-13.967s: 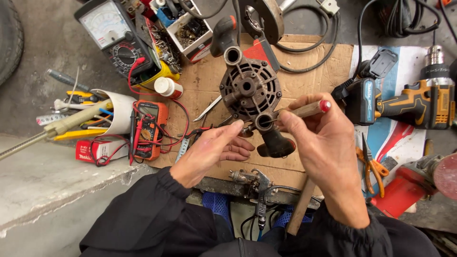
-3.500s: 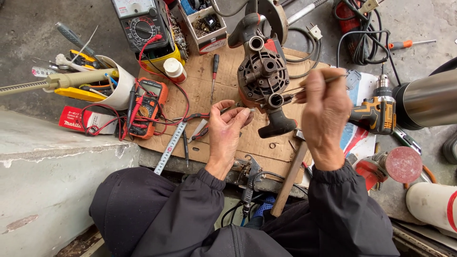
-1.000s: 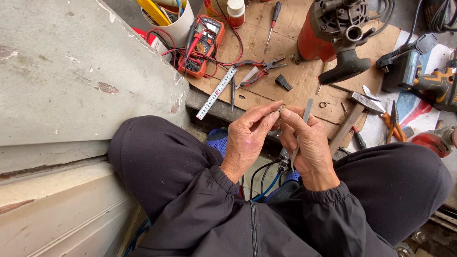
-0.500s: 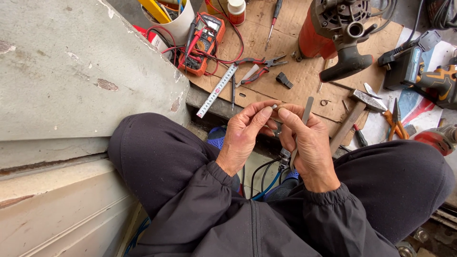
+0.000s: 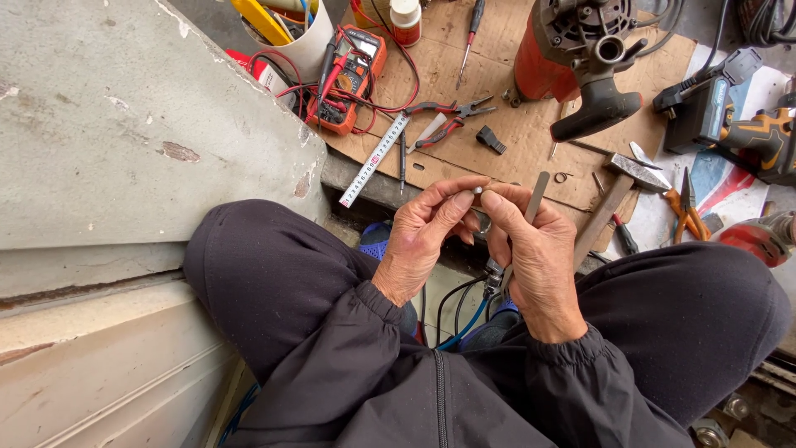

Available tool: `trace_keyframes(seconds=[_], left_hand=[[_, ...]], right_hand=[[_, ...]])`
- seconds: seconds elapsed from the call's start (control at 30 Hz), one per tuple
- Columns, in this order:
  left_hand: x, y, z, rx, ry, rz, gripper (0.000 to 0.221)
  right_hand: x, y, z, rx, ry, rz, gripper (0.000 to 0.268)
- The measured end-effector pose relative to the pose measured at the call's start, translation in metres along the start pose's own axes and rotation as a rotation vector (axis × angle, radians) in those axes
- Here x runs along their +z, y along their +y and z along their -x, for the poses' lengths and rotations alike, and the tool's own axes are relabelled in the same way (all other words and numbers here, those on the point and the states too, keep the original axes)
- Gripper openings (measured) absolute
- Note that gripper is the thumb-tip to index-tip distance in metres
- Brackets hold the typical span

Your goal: The person is disassembling and inspecting components of a power router, using a hammer to loosen parts and a metal ruler to measure a small internal component.

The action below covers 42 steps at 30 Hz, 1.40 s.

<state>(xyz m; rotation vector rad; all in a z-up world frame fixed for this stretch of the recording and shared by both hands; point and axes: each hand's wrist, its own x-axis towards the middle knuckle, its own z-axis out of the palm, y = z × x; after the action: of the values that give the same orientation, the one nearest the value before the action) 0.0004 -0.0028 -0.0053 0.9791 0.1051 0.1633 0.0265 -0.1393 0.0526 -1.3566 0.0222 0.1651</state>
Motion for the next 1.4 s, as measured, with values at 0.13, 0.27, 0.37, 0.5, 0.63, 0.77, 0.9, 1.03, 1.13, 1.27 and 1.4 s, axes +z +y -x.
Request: trace_keyframes(seconds=[0.13,0.27,0.37,0.5,0.63,0.77,0.9,1.03,1.13,1.27,1.4], left_hand=[[0.003,0.009,0.0,0.073,0.007,-0.118,0.027],[0.014,0.031,0.003,0.237,0.033,-0.433,0.02],[0.014,0.026,0.003,0.28,0.062,-0.517,0.02],[0.011,0.014,0.004,0.241,0.086,-0.476,0.03],[0.013,0.013,0.004,0.227,0.103,-0.47,0.029],[0.015,0.019,0.004,0.218,0.125,-0.483,0.024],[0.016,0.023,0.004,0.224,0.135,-0.507,0.022],[0.015,0.027,0.005,0.222,0.144,-0.516,0.02],[0.013,0.024,0.006,0.209,0.146,-0.518,0.019],[0.013,0.021,0.007,0.176,0.152,-0.47,0.017],[0.013,0.015,0.007,0.1,0.169,-0.319,0.019]], right_hand=[[-0.001,0.004,-0.002,0.01,0.003,-0.029,0.02],[-0.006,0.012,-0.006,0.04,-0.021,-0.06,0.021],[-0.009,0.021,-0.01,0.1,-0.021,-0.132,0.02],[-0.012,0.028,-0.012,0.209,-0.009,-0.284,0.021],[-0.011,0.026,-0.016,0.265,-0.047,-0.364,0.019],[-0.018,0.035,-0.017,0.339,-0.073,-0.458,0.019],[-0.02,0.036,-0.017,0.374,-0.095,-0.51,0.017],[-0.02,0.039,-0.018,0.376,-0.103,-0.506,0.013],[-0.018,0.038,-0.017,0.367,-0.098,-0.481,0.014],[-0.013,0.029,-0.015,0.351,-0.098,-0.464,0.015],[-0.008,0.022,-0.013,0.347,-0.097,-0.46,0.016]])
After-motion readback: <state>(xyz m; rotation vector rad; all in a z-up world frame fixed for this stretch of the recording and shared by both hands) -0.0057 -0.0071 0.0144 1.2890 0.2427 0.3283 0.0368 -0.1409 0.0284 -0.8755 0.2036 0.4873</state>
